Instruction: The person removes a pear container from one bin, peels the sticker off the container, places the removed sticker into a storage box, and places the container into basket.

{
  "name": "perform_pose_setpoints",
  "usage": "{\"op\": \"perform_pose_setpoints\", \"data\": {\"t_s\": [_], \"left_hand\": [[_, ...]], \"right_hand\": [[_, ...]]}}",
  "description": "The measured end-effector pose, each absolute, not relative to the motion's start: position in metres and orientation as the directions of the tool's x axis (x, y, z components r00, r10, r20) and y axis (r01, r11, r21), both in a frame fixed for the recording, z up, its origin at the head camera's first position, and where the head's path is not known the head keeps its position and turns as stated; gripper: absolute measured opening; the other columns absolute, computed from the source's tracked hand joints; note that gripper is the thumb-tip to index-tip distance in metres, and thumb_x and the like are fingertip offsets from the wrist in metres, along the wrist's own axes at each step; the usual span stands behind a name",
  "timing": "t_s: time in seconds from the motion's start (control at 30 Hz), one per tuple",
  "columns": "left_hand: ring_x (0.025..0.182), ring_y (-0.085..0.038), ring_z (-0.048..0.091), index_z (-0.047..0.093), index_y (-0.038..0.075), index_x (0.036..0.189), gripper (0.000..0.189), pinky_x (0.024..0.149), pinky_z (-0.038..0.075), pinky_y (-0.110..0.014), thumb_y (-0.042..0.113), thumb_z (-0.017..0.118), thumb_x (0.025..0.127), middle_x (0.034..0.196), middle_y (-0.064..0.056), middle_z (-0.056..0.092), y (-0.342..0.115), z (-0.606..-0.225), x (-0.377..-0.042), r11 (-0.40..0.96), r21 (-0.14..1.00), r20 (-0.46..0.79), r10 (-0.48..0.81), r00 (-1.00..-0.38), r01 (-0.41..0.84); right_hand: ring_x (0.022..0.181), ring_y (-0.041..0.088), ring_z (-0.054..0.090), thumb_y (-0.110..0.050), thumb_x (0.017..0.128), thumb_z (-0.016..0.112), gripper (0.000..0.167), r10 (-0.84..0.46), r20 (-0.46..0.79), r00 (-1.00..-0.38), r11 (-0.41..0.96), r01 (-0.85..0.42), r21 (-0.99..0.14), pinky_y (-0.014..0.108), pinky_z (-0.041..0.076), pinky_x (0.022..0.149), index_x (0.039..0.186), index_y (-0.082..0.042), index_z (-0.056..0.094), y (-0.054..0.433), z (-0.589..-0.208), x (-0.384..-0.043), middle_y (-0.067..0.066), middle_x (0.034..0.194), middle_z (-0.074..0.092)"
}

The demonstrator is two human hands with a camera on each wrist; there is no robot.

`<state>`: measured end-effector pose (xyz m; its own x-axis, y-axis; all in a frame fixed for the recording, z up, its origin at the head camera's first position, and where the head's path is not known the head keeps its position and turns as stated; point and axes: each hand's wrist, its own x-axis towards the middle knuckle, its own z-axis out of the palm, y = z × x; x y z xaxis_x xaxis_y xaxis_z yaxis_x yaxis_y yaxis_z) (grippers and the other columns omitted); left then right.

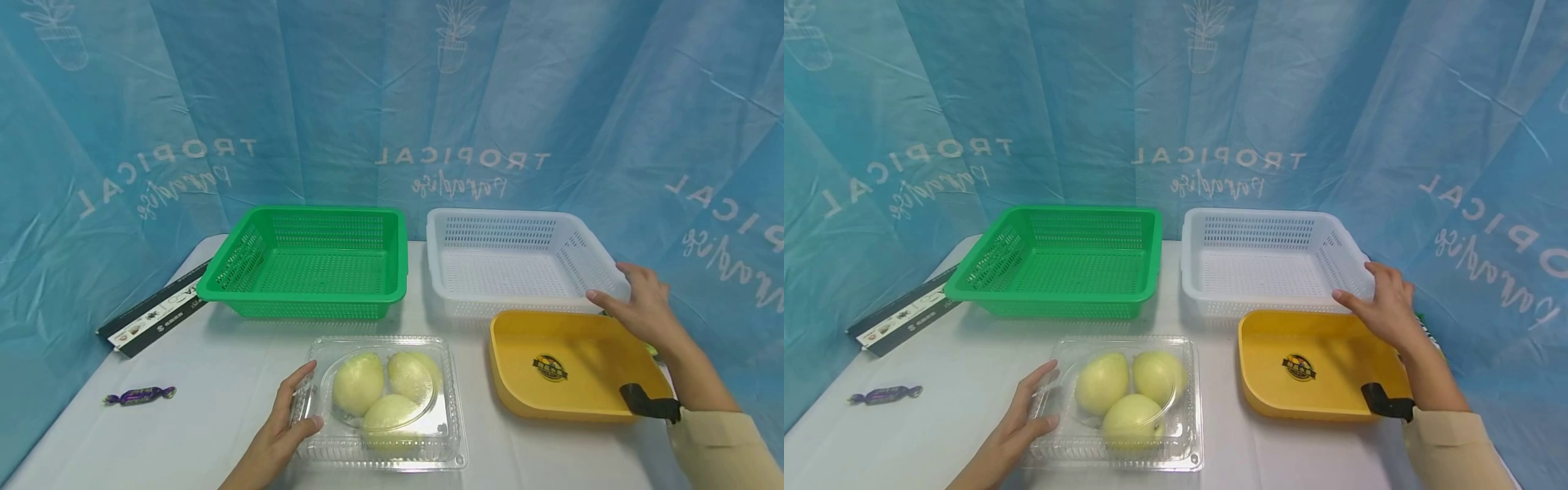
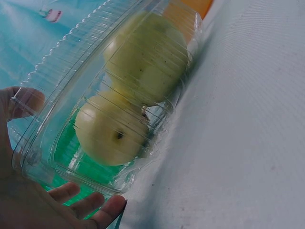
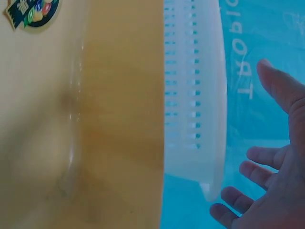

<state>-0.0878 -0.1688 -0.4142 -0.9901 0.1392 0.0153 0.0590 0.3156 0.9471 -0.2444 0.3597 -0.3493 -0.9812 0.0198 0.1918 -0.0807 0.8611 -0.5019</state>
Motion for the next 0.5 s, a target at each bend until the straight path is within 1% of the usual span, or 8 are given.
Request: {"op": "perform_pose_setpoints", "data": {"t_s": [0.27,0.5], "left_hand": [[0.145,-0.04,0.004,0.021,0.029,0.147,0.067,0.102,0.007,-0.077,0.019,0.055,0.09,0.157,-0.008,0.015,-0.169,-0.414,-0.088,0.326,0.944,0.006,0.136,-0.991,0.05],[0.145,-0.042,0.003,0.02,0.029,0.147,0.067,0.101,0.006,-0.077,0.019,0.054,0.09,0.157,-0.008,0.014,-0.169,-0.413,-0.087,0.325,0.944,0.006,0.136,-0.991,0.051]], "right_hand": [[0.123,0.068,0.006,-0.046,0.09,0.056,0.092,-0.004,0.123,-0.992,0.849,-0.068,-0.524,0.079,0.016,0.086,0.147,0.009,0.009,0.37,-0.356,-0.254,0.04,0.148,0.0],[0.124,0.069,0.004,-0.048,0.09,0.055,0.095,0.002,0.088,-0.996,0.848,-0.045,-0.529,0.08,0.014,0.088,0.147,0.009,0.005,0.373,-0.36,-0.258,0.039,0.149,-0.004]]}}
